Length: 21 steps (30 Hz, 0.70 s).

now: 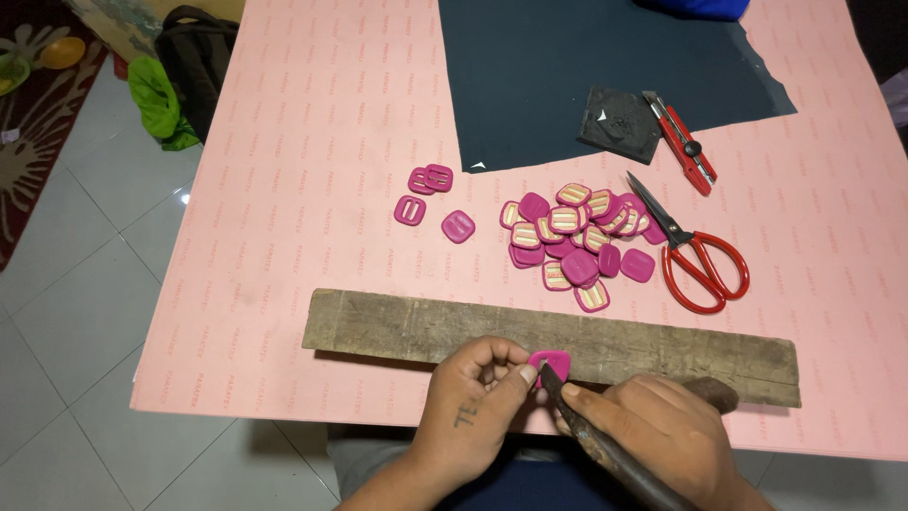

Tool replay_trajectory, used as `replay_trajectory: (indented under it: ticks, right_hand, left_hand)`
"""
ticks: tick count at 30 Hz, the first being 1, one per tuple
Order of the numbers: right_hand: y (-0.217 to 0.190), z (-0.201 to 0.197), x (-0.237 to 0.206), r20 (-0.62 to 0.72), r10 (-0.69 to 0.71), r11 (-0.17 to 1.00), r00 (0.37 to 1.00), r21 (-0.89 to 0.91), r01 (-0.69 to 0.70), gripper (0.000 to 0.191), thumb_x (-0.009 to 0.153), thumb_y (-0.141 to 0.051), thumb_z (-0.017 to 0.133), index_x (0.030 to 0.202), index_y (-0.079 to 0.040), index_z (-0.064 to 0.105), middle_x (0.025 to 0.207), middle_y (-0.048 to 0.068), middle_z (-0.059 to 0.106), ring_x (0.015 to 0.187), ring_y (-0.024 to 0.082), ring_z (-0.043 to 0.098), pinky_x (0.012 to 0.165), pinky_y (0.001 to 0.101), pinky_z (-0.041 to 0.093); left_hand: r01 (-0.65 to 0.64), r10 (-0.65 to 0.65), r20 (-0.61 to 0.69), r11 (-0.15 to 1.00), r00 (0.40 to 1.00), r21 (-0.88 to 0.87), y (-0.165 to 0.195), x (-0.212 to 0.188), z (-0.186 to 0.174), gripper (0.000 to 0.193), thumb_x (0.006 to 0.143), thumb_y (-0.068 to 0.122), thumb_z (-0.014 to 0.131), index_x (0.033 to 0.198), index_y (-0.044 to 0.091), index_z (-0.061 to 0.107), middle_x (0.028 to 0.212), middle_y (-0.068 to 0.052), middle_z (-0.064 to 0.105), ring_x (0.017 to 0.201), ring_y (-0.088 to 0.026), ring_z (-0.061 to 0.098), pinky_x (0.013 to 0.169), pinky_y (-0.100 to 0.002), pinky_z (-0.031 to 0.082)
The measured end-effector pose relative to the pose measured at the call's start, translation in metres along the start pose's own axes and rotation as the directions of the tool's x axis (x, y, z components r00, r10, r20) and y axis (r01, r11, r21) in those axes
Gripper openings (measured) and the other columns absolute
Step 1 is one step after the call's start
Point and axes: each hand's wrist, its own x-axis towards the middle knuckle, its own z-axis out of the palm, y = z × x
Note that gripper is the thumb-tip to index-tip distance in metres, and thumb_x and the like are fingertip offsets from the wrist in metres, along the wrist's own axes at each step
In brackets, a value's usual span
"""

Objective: The person uses a hammer and chisel to carve rectangular slots into small pink foam pieces placed on a wooden block. They then use scissors and a utility knife to trim and refine the edges of the pieces. Finished pieces are set aside on the table.

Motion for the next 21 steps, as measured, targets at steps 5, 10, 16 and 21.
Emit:
replay_trajectory:
  ticks: [5,10,16,21]
  right_hand:
    - [0.001,0.006,-0.003,0.005,0.024,1.0,1.0,0.016,-0.024,0.038,0.074,-0.014,0.084,0.108,-0.002,0.072,0.069,0.004,0.061,0.06,0.017,0.064,0.053,0.0316,0.05]
    - [0.006,0.005,-0.01,0.04,0.085,0.996,0.996,-0.026,-0.084,0.041,0.071,-0.014,0.084,0.11,-0.006,0.073,0.066,0.004,0.06,0.059,0.018,0.063,0.051,0.0331,0.049]
    - [-0.004,0.004,-0.015,0.025,0.25,0.963,0.968,-0.11,-0.246,0.043,0.073,-0.017,0.084,0.113,-0.004,0.073,0.078,0.005,0.068,0.067,0.017,0.069,0.058,0.0316,0.054]
    - [-0.01,0.012,-0.005,-0.014,0.127,0.988,0.992,-0.089,-0.128,0.037,0.074,-0.012,0.083,0.105,0.003,0.07,0.093,0.012,0.075,0.068,0.016,0.07,0.057,0.0273,0.056]
  left_hand:
    - [-0.098,0.097,0.027,0.993,0.995,0.063,-0.004,-0.008,0.002,0.009,0.099,0.005,0.064,0.103,-0.002,0.066,0.087,-0.003,0.067,0.076,-0.004,0.062,0.068,-0.021,0.054]
    - [0.067,-0.067,0.013,0.995,0.998,-0.067,-0.011,0.001,0.003,0.02,0.093,0.004,0.063,0.112,-0.002,0.062,0.088,-0.004,0.068,0.075,-0.006,0.063,0.068,-0.023,0.054]
    - [-0.055,0.053,-0.029,0.996,0.998,-0.071,-0.009,0.01,0.001,0.022,0.093,-0.002,0.059,0.115,-0.005,0.06,0.094,-0.007,0.07,0.083,-0.01,0.067,0.074,-0.026,0.056]
    - [-0.025,0.023,-0.013,0.963,1.0,-0.269,-0.004,0.008,0.005,0.046,0.084,-0.006,0.052,0.127,0.012,0.049,0.099,0.001,0.066,0.087,-0.011,0.069,0.076,-0.026,0.058]
